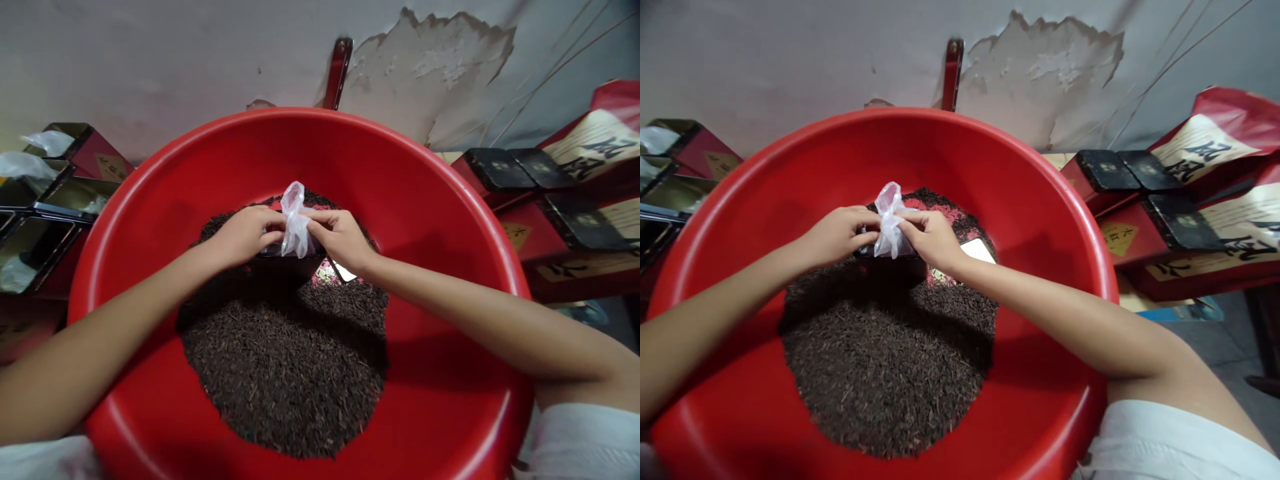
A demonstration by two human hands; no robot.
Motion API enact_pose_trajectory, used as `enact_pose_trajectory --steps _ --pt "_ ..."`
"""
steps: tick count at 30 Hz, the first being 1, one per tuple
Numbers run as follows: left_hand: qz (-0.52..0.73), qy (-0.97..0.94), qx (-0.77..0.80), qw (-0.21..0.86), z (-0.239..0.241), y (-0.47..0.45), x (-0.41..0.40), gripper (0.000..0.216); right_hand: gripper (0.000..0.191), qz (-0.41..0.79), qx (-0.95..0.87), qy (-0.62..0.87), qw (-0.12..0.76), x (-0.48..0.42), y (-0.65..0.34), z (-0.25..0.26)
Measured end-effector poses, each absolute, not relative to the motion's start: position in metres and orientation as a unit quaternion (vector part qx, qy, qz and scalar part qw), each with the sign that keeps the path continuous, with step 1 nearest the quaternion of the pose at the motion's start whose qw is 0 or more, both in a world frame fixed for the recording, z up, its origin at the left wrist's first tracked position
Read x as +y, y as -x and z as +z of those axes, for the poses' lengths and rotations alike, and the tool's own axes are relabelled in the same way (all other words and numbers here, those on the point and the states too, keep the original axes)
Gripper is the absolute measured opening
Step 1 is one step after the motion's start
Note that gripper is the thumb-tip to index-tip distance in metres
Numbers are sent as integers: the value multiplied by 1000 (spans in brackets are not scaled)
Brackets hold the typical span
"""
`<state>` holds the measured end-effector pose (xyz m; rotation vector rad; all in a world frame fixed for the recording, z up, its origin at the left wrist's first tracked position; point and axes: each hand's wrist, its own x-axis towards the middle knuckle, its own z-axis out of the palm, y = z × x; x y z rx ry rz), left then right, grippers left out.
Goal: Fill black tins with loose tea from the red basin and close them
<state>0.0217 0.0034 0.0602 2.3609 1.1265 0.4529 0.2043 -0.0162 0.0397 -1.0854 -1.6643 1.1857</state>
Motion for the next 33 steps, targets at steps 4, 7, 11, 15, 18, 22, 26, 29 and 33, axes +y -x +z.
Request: enact_pose_trajectory --steps 4,7,11,15,18,22,26,29,33 --pt "262 -853 436 117 43 -26 2 11 31 408 -777 360 316 -17 -214 45" --pt "301 -834 439 147 36 -26 1 11 57 331 -850 330 243 -15 -220 46" --pt "366 -777 464 216 30 -29 -4 11 57 246 -886 334 205 -12 -220 38" --pt "438 -682 519 273 24 -38 -10 31 35 207 -875 361 249 -12 -214 29" --pt "415 -677 526 306 26 -42 -14 26 20 158 -850 406 295 -12 -210 28" --pt "339 -739 505 289 39 -43 -16 13 25 183 -786 504 307 -3 -206 27" --pt "308 -730 504 344 48 -43 -15 23 27 325 -705 542 323 12 -206 23" --pt "306 -704 529 361 51 -43 -9 29 26 350 -668 543 368 16 -205 19" --pt "283 -716 572 284 51 -43 -4 13 24 300 -630 577 425 15 -206 15"
